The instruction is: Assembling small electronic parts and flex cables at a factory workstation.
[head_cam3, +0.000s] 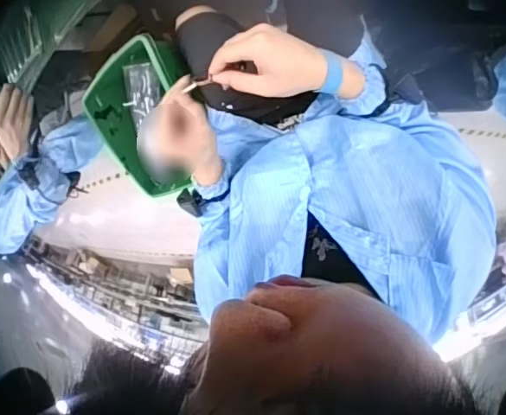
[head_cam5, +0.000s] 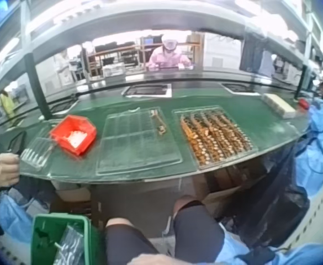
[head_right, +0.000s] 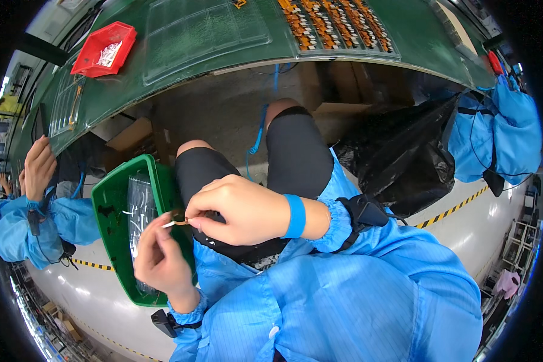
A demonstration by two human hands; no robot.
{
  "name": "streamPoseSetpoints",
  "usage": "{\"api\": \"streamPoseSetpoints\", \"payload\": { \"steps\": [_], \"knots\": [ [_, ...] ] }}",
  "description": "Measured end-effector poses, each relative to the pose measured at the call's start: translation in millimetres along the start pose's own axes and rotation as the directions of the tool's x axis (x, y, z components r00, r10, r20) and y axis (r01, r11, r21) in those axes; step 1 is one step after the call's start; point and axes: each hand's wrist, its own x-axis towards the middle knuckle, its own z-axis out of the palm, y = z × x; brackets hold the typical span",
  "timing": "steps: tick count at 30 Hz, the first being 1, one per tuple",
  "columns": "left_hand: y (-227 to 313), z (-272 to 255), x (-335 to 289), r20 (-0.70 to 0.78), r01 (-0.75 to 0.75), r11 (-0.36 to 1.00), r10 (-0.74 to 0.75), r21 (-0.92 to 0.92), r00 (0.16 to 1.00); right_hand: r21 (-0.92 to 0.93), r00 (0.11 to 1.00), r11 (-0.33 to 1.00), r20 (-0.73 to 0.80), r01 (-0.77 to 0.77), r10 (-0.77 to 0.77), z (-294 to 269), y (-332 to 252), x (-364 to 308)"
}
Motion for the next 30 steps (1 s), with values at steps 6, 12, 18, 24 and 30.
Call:
{"api": "streamPoseSetpoints", "payload": {
  "steps": [6,12,18,24,30],
  "knots": [
    [-63.4,-77.6,0.2,-0.392,0.292,0.937,-0.199,0.193,0.898,0.482,0.941,0.810,0.121,-0.334,0.316,-8.8,2.9,0.1],
    [-163.1,-158.9,-81.6,-0.091,0.412,0.657,-0.465,0.631,0.880,0.666,0.920,0.646,0.181,-0.374,0.347,-11.9,10.6,5.8],
    [-144.9,-129.6,-70.6,-0.114,0.369,0.647,-0.401,0.668,0.909,0.713,0.880,0.537,0.253,-0.451,0.402,-11.2,10.0,12.2],
    [-42.4,-21.9,-3.2,0.066,0.388,0.874,-0.386,-0.293,0.920,0.641,0.865,0.586,0.302,-0.496,0.401,-17.3,5.2,7.8],
    [-30.8,-8.5,0.5,0.588,0.588,0.494,-0.177,-0.641,0.790,0.616,0.867,0.610,0.347,-0.498,0.358,-16.8,0.5,3.8]
  ]
}}
